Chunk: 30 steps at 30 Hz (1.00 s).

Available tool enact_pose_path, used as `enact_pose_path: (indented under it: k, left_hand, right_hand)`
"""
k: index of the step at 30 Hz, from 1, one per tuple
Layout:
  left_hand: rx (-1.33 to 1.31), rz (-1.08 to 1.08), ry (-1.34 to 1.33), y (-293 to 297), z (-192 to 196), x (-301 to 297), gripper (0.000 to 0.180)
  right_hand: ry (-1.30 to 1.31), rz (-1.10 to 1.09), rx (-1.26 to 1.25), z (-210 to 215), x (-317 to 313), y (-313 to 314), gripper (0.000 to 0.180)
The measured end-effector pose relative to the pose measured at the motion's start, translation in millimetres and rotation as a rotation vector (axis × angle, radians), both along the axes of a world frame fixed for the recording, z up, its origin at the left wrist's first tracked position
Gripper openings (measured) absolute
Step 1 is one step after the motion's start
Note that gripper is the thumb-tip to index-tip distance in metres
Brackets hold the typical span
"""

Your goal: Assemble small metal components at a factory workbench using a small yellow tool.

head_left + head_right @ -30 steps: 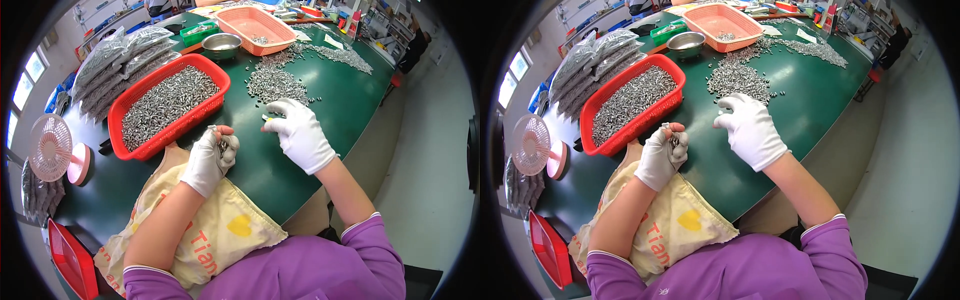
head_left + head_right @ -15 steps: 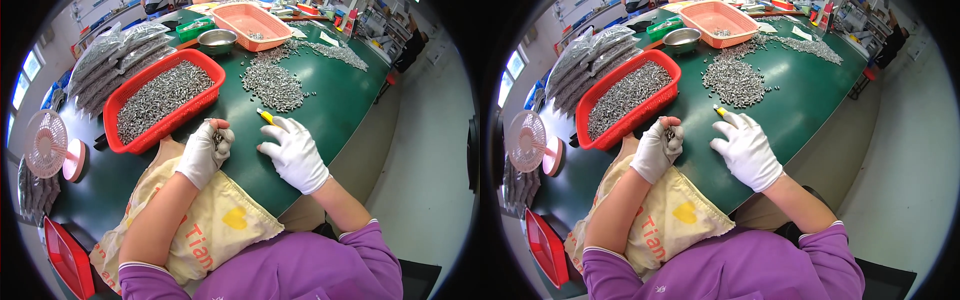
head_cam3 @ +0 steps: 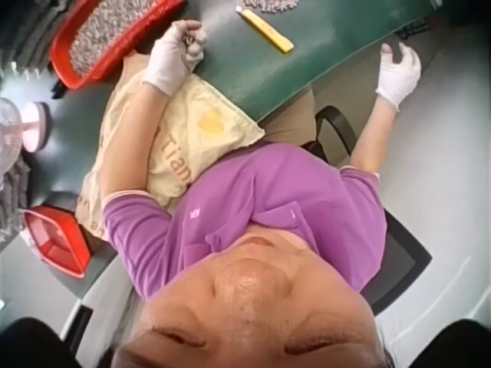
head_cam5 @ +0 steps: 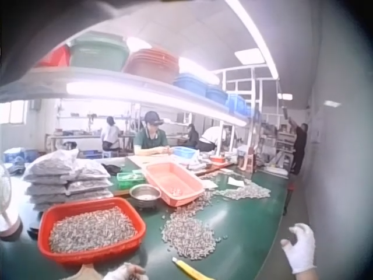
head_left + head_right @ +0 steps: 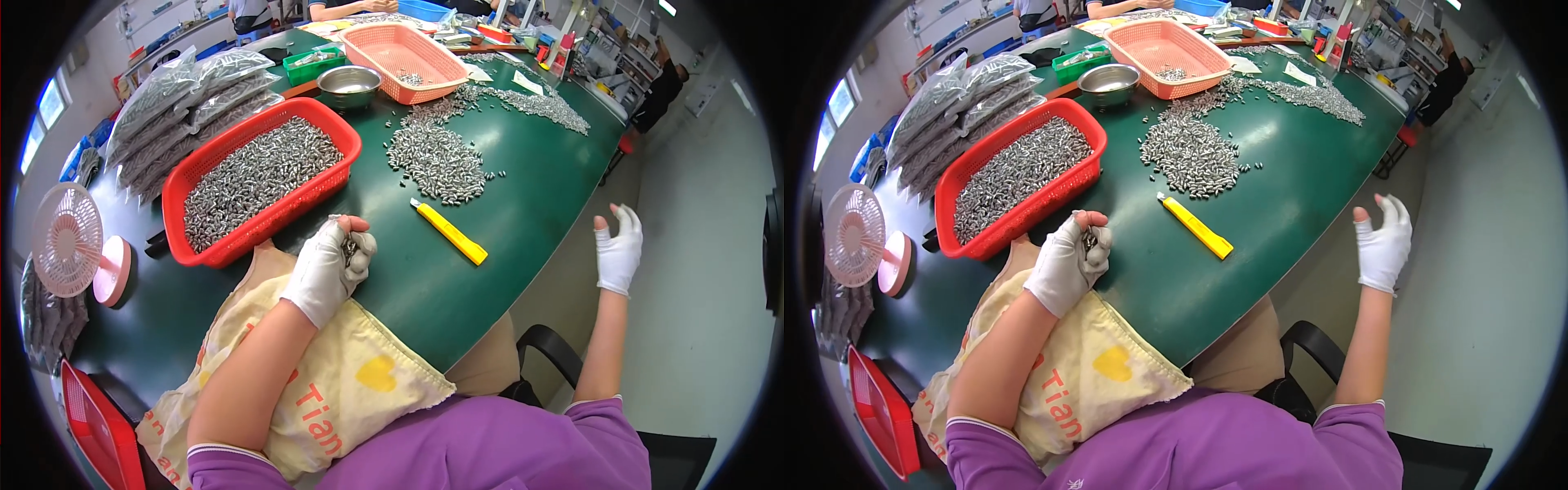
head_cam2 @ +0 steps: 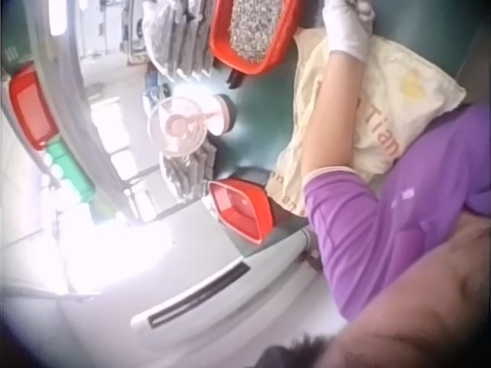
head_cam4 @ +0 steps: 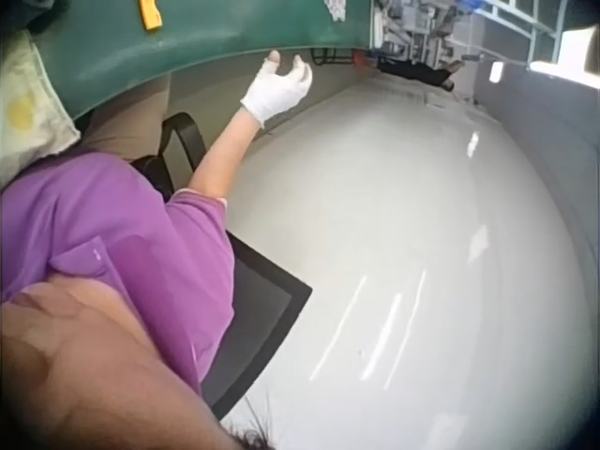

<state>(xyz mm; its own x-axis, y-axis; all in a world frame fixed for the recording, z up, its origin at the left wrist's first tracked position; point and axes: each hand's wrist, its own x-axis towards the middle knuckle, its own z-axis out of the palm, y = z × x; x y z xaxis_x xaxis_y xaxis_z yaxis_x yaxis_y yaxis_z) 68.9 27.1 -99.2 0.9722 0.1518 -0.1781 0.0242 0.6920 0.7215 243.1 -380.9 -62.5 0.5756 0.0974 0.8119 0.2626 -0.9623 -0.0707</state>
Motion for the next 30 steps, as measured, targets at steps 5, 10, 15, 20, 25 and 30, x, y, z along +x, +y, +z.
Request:
enact_pose_path:
  k: [5, 10, 15, 20, 25, 30]
  left_hand:
    - [-0.057, -0.009, 0.017, 9, -1, -7, 0.024]
    - [-0.085, -0.073, -0.005, 3, 3, -1, 0.024]
    - [-0.089, -0.088, 0.004, 5, -2, 0, 0.023]
    - [-0.079, -0.041, 0.025, 6, 4, -7, 0.021]
    - [-0.075, 0.002, -0.01, -1, 10, -9, 0.018]
    - [-0.08, -0.001, -0.028, 1, 10, -11, 0.013]
  right_hand:
    - [0.242, 0.53, 0.007, 31, -32, 162, 0.014]
    - [0.531, 0.559, -0.352, 28, -17, 268, 0.012]
    - [0.511, 0.528, -0.426, -2, 6, 295, 0.018]
    - [0.636, 0.742, -0.351, 4, -1, 289, 0.016]
    - [1.199, 1.367, 0.25, 13, -30, 284, 0.01]
    - [1.163, 1.523, 0.206, 19, -37, 286, 0.01]
